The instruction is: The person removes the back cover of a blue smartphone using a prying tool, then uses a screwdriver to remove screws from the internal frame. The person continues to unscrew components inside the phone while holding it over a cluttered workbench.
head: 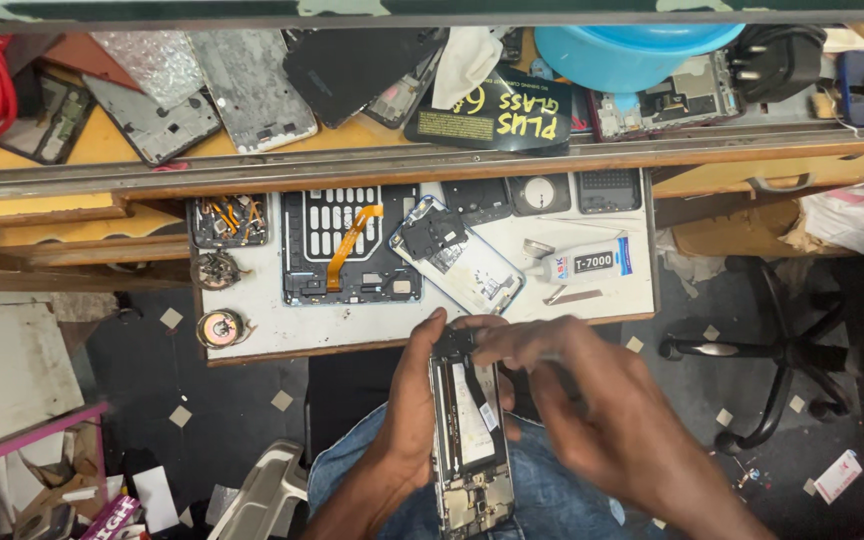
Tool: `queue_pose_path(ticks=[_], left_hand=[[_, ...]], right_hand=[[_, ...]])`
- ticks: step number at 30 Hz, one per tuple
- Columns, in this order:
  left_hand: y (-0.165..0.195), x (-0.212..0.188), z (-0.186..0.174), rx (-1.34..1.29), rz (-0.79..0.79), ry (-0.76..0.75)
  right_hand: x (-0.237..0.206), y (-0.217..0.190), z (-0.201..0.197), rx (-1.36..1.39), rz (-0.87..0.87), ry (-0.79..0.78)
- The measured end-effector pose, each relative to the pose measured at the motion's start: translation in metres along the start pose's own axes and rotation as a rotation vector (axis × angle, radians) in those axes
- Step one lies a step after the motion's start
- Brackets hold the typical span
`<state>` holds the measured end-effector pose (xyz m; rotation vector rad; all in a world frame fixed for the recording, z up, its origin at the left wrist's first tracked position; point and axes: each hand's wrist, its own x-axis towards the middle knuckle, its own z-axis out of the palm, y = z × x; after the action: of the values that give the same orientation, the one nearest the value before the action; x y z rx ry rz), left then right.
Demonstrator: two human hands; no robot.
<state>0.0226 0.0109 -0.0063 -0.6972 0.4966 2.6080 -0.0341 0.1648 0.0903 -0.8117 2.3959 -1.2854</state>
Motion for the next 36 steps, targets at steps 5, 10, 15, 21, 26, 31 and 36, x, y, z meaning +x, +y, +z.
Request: queue_pose_path(ticks=[5, 10, 15, 21, 26, 31, 36], left_hand=[[-0.002, 0.001, -0.001, -0.017, -0.040, -0.015], [0.003, 0.003, -0.001, -0.021, -0.005, -0.084], [0.001, 0.004, 0.004, 0.012, -0.024, -0.090], [0.005, 0.009, 0.004, -0.009, -0.031, -0.087], [0.006, 0.010, 0.003, 0.021, -0.026, -0.064], [0.006, 0.013, 0.002, 0.042, -0.024, -0.059], [0.008, 0.017, 0.001, 0.053, -0.060, -0.069]], right_hand=[[0.007, 0.005, 0.000, -0.008, 0.196, 0.085], [-0.002, 0.007, -0.007, -0.198, 0.088, 0.080], [-0.003, 0.016, -0.003, -0.047, 0.137, 0.217], [0.012, -0.001, -0.004, 0.026, 0.128, 0.139], [0.022, -0.014, -0.004, 0.021, -0.068, 0.165], [0.018, -0.002, 0.001, -0.003, -0.039, 0.240], [0.008, 0.009, -0.001, 0.293, 0.194, 0.158]])
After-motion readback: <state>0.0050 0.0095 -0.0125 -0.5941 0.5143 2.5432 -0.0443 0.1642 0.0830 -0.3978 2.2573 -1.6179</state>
